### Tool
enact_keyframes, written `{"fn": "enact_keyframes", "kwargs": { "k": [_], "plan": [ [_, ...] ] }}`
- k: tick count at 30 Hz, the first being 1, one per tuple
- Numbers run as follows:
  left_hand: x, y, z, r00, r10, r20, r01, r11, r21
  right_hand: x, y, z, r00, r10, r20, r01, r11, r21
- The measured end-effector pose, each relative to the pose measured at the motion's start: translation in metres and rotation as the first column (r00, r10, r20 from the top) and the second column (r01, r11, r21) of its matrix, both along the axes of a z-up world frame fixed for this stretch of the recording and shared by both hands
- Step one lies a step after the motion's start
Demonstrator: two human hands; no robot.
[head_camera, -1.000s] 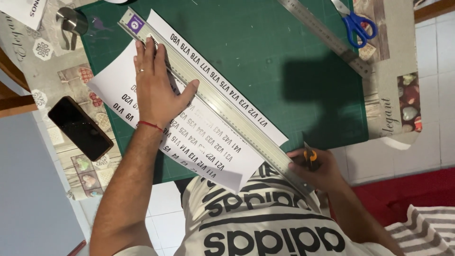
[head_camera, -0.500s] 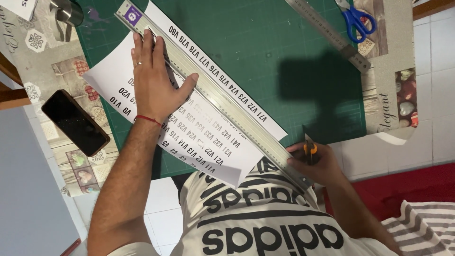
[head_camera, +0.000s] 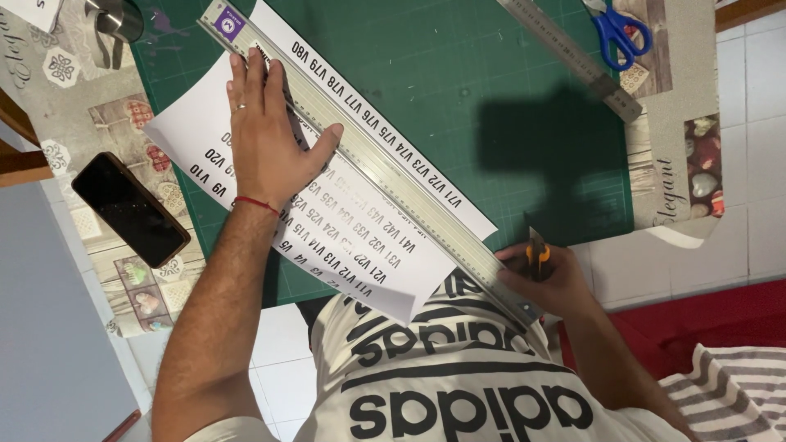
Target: Cutting a printed sheet of paper using a ruler and a utility knife on a cutting mat
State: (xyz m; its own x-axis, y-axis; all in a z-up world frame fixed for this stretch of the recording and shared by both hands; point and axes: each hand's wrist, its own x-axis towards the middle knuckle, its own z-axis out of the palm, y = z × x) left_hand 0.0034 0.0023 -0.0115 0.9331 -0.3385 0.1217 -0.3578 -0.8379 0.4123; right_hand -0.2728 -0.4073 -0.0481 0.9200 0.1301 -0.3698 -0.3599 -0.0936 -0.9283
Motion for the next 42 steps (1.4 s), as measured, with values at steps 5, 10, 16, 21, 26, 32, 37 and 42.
{"fn": "enact_keyframes", "kwargs": {
  "k": [5, 10, 16, 21, 26, 32, 37, 42],
  "plan": [
    [-0.001, 0.000, 0.001, 1.000, 0.001, -0.003, -0.001, 1.000, 0.003, 0.000, -0.001, 0.003, 0.987, -0.039, -0.156, 0.030, 0.998, -0.061],
    [0.000, 0.000, 0.001, 1.000, 0.000, 0.001, 0.000, 1.000, 0.006, 0.000, -0.001, -0.001, 0.997, -0.027, -0.076, 0.022, 0.997, -0.069],
    [-0.001, -0.001, 0.002, 1.000, 0.001, -0.004, -0.001, 1.000, 0.003, 0.001, -0.002, 0.001, 0.999, 0.028, -0.042, -0.033, 0.991, -0.133],
    [-0.001, -0.003, 0.006, 1.000, 0.010, -0.019, -0.010, 1.000, 0.006, 0.009, 0.003, 0.020, 0.995, 0.034, -0.091, -0.047, 0.987, -0.153],
    [-0.002, -0.002, 0.009, 1.000, 0.014, -0.025, -0.014, 1.000, -0.003, 0.022, 0.010, 0.065, 0.940, 0.008, -0.341, -0.192, 0.839, -0.509],
    [-0.002, -0.003, 0.009, 0.999, 0.026, -0.028, -0.026, 1.000, 0.014, 0.015, -0.038, 0.064, 0.950, 0.286, 0.127, 0.000, 0.406, -0.914],
    [-0.002, -0.002, 0.013, 0.998, 0.039, -0.045, -0.038, 0.999, 0.030, 0.047, 0.038, 0.124, 0.774, -0.011, -0.634, -0.549, 0.488, -0.679],
    [-0.006, -0.005, 0.018, 0.997, 0.046, -0.067, -0.044, 0.998, 0.036, 0.001, 0.018, 0.064, 0.880, -0.072, -0.469, -0.249, 0.771, -0.586]
  ]
}}
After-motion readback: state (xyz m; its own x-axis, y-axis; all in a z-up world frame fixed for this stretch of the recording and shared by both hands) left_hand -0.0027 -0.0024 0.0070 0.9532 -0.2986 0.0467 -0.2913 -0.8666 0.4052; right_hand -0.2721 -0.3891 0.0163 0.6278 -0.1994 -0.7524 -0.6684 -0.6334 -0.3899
